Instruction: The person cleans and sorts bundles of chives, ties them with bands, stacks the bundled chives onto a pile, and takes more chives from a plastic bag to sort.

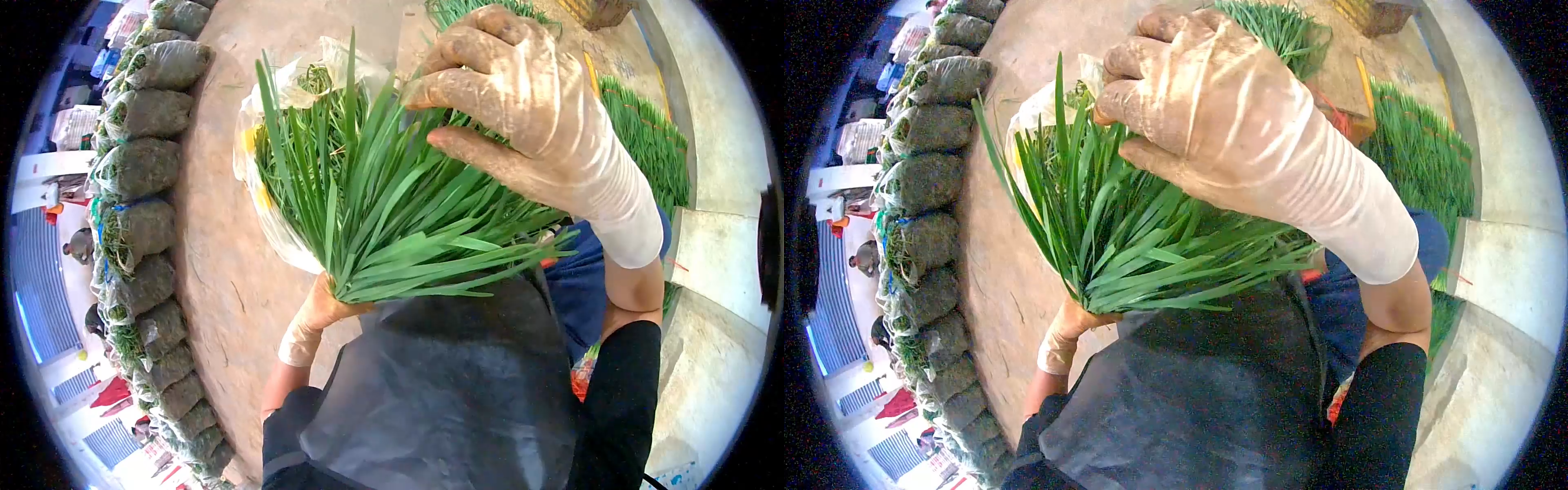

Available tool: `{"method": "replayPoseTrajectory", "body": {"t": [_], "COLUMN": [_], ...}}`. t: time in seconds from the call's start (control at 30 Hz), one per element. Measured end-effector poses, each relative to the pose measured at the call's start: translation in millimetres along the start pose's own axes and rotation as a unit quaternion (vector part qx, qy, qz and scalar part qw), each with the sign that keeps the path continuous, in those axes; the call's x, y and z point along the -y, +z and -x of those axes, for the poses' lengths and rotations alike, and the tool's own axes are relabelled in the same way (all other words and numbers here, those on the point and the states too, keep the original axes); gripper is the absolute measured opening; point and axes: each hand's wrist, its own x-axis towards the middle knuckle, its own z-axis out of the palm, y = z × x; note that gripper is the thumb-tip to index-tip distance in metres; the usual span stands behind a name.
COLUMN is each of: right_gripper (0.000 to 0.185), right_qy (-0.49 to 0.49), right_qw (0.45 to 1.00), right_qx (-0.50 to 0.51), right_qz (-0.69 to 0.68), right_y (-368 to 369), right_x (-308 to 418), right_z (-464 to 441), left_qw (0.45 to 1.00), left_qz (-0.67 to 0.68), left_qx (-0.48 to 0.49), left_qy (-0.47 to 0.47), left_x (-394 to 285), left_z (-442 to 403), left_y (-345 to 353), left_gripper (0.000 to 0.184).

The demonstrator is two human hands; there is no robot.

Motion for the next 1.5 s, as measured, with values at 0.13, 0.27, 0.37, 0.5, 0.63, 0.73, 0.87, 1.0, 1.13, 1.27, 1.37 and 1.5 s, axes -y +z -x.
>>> {"method": "replayPoseTrajectory", "body": {"t": [0.13, 0.27, 0.37, 0.5, 0.63, 0.73, 0.87, 1.0, 1.13, 1.27, 1.37, 1.5], "right_gripper": [0.021, 0.015, 0.012, 0.012, 0.017, 0.022, 0.033, 0.089, 0.108, 0.092, 0.087, 0.081], "right_qy": [-0.01, 0.011, 0.034, 0.218, 0.323, 0.318, 0.432, 0.526, 0.477, 0.498, 0.484, 0.315], "right_qw": [0.996, 0.999, 0.997, 0.949, 0.937, 0.911, 0.893, 0.781, 0.743, 0.813, 0.848, 0.946], "right_qx": [-0.063, -0.005, -0.044, -0.137, -0.081, -0.251, -0.089, 0.19, 0.084, 0.021, 0.035, -0.045], "right_qz": [0.062, 0.029, -0.048, -0.183, -0.104, 0.075, -0.094, -0.277, -0.462, -0.302, -0.213, -0.065], "right_y": [11.9, 17.4, 16.7, 1.9, -32.7, -21.0, 34.1, 113.1, 126.6, 121.8, 112.2, 137.1], "right_x": [1.0, 3.4, 4.6, -6.7, -21.5, -1.0, 55.7, 55.7, 42.5, 58.0, 52.4, 47.9], "right_z": [3.6, 8.1, 8.5, 17.3, 34.1, 46.4, 69.6, 85.6, 64.7, 61.0, 71.1, 107.9], "left_qw": [1.0, 0.999, 1.0, 0.994, 0.994, 0.947, 0.795, 0.811, 0.913, 0.99, 0.978, 0.962], "left_qz": [0.001, -0.039, 0.005, 0.0, 0.082, 0.296, 0.601, 0.567, 0.355, 0.005, 0.122, 0.145], "left_qx": [0.01, 0.0, 0.014, 0.031, -0.077, -0.097, -0.038, -0.128, -0.199, -0.087, 0.039, -0.06], "left_qy": [-0.01, 0.026, 0.02, -0.105, 0.005, -0.075, -0.07, -0.066, -0.009, 0.112, 0.165, 0.225], "left_x": [-2.1, 1.7, -5.0, 0.0, 31.9, 12.8, 3.3, -18.6, -11.3, -10.0, -28.0, -42.1], "left_z": [0.7, 0.6, -0.6, -3.4, -13.4, -18.8, -64.3, -86.3, -101.7, -116.0, -113.3, -136.1], "left_y": [-1.2, 0.0, 0.9, -1.9, 6.5, 6.0, 28.6, 71.0, 111.1, 86.7, 52.2, 65.2], "left_gripper": [0.043, 0.045, 0.048, 0.057, 0.052, 0.04, 0.028, 0.031, 0.042, 0.093, 0.104, 0.096]}}
